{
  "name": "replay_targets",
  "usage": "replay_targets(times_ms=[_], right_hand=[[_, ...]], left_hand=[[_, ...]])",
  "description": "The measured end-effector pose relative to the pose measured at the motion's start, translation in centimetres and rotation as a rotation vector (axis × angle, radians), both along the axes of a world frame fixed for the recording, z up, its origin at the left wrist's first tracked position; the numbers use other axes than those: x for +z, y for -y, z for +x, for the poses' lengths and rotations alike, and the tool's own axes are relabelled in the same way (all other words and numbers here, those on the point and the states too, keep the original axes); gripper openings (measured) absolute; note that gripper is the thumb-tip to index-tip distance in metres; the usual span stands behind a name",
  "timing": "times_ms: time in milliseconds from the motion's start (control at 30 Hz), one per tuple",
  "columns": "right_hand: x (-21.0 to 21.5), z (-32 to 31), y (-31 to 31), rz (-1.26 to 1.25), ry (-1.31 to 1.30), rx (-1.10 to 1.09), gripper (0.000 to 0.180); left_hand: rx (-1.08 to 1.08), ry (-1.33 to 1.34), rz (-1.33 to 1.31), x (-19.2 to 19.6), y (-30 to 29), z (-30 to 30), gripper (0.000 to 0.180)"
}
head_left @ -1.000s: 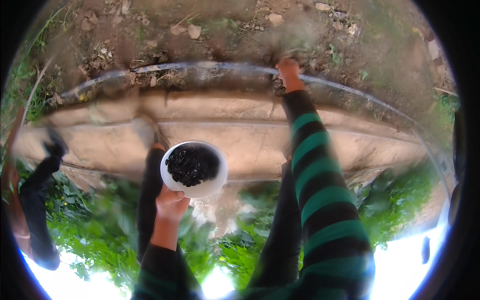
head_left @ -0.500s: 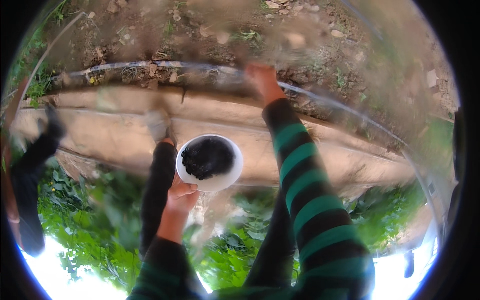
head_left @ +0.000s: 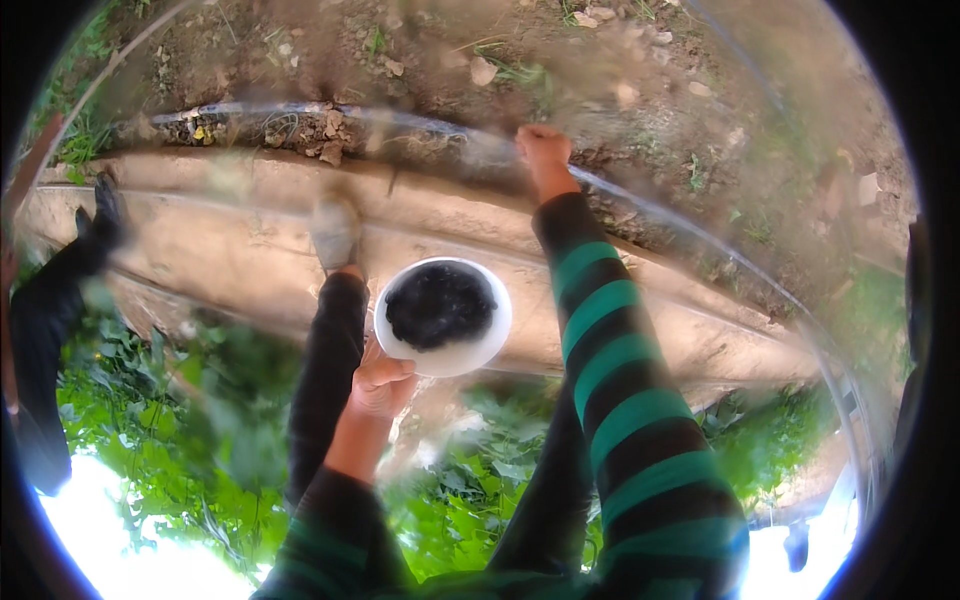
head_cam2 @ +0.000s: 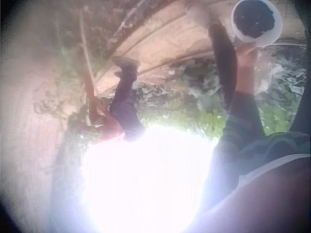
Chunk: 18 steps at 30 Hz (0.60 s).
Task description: The person walks along a raised garden bed inside a greenhouse, holding a white cup filled with dark seeds. They repeatedly reach into the cup with their right hand and place seeds into the soil along a row. Another person is visible working nearby. The person also briefly adjusts a plant stem against a support wire.
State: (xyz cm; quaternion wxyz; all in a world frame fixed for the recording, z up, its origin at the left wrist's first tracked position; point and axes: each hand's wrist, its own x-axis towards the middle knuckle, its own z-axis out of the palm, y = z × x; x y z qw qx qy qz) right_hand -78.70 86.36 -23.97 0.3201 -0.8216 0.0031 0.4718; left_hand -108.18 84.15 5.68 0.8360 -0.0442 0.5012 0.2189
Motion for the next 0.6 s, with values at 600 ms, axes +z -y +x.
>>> replay_targets(times_ms=[600], right_hand=[[5.8, -3.1, -0.7, 0.184, -0.237, -0.089, 0.011]], left_hand=[[0.115, 0.123, 0.015, 0.8, -0.8, -0.1, 0.079]])
